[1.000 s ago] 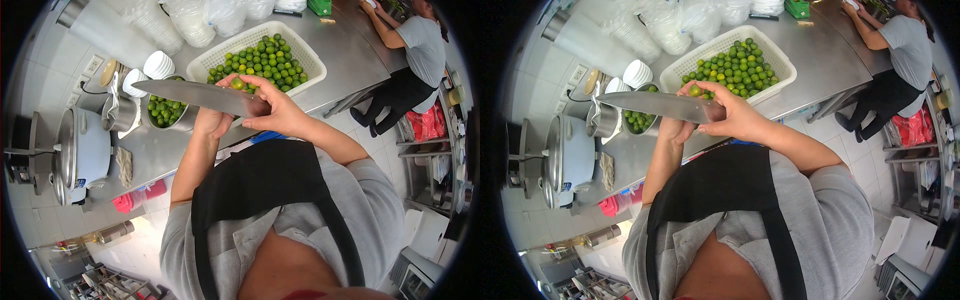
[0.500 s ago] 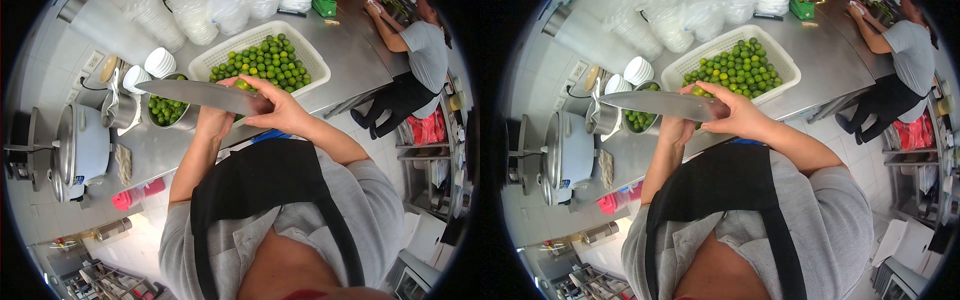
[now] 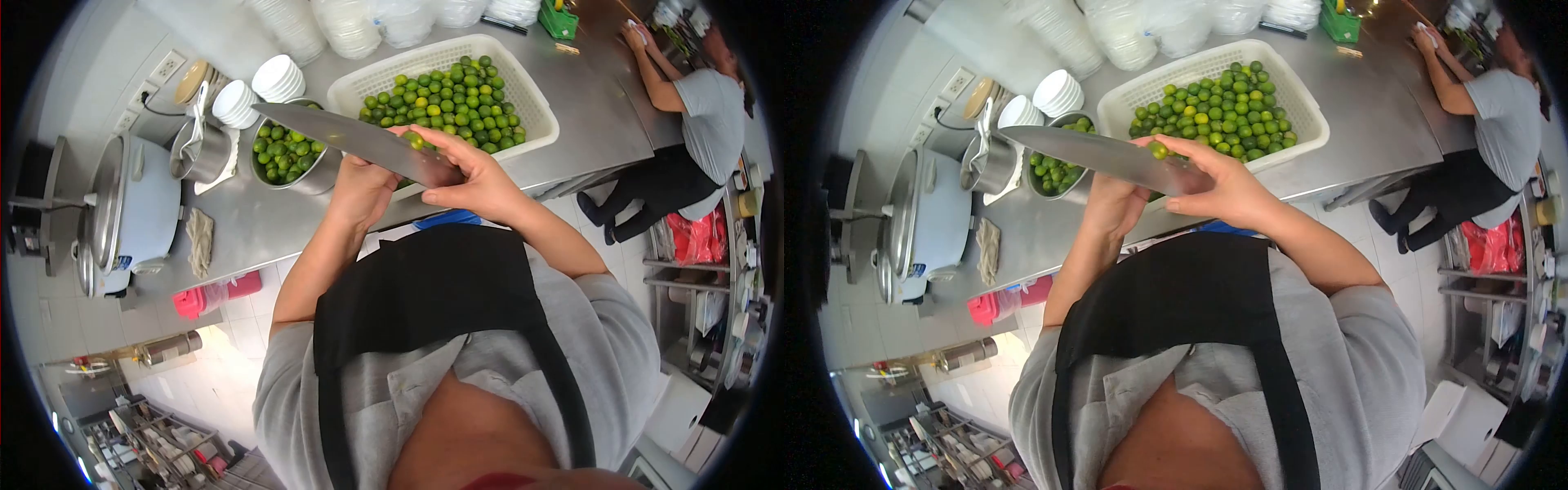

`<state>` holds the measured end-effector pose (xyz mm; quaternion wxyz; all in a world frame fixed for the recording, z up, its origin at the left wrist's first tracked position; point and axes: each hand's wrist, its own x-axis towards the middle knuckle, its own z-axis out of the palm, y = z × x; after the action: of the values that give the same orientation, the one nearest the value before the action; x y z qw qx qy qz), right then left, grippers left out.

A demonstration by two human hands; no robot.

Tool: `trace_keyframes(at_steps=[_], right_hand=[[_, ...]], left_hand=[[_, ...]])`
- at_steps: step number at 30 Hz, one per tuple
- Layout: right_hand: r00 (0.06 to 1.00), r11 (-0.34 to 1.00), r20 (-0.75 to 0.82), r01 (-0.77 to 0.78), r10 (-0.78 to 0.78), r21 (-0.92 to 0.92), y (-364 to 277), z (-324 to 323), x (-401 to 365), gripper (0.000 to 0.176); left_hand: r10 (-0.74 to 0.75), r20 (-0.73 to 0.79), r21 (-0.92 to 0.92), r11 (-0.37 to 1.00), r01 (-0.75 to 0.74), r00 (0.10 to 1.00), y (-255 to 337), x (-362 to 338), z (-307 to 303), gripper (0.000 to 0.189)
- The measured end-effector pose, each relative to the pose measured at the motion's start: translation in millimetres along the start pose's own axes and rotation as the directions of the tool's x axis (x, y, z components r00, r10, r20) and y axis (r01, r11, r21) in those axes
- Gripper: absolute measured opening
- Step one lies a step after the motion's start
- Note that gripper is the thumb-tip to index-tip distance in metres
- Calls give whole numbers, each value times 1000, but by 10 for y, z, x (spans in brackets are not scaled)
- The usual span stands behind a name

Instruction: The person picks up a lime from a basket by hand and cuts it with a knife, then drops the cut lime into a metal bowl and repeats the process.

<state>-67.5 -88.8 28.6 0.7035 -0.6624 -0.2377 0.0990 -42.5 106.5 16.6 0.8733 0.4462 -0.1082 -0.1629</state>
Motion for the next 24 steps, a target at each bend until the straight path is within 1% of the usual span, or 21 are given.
trace_keyframes(at_steps=[1,3,6,7,9,10,12,16,17,18,19,21,24], right_hand=[[998,997,17,-67,66,45,-1,-12,-14,75],[996,997,49,-80,79,19,-2,-25,-31,76],[996,997,47,-82,81,7,-17,-4,-36,76],[995,997,58,-80,80,7,-6,9,-37,76],[997,996,33,-75,74,38,36,31,-31,76],[996,996,41,-76,75,41,42,41,-22,76],[997,989,41,-76,71,129,49,49,7,72],[996,978,25,-88,84,188,-4,105,70,65],[975,956,18,-221,222,191,-33,105,86,63],[935,916,11,-351,355,196,-47,105,99,60],[935,916,9,-350,356,196,-39,111,107,60],[992,975,7,-128,129,179,0,117,126,59],[996,987,24,-84,81,135,89,117,129,64]], left_hand=[[13,-15,2,1000,-13,1000,-5,-10,-18,41],[-54,-12,-47,997,54,998,-47,-29,-48,39],[-43,-13,-72,996,42,999,-34,-79,-34,36],[-35,-20,-72,997,33,999,-36,-91,-23,36],[-3,-54,61,998,6,999,-50,-114,3,34],[0,-61,62,998,4,998,-83,-111,2,34],[91,-81,117,990,-81,993,-155,-76,-17,32],[128,-101,64,990,-122,987,-178,-78,-5,27],[152,-81,74,987,-146,985,-188,-79,-13,27],[174,-59,83,982,-169,983,-196,-77,-15,26],[172,-57,83,982,-167,983,-195,-78,-11,26],[170,-110,26,985,-168,979,-171,-74,-6,24],[126,-112,-35,991,-131,986,-128,-109,-14,22]])
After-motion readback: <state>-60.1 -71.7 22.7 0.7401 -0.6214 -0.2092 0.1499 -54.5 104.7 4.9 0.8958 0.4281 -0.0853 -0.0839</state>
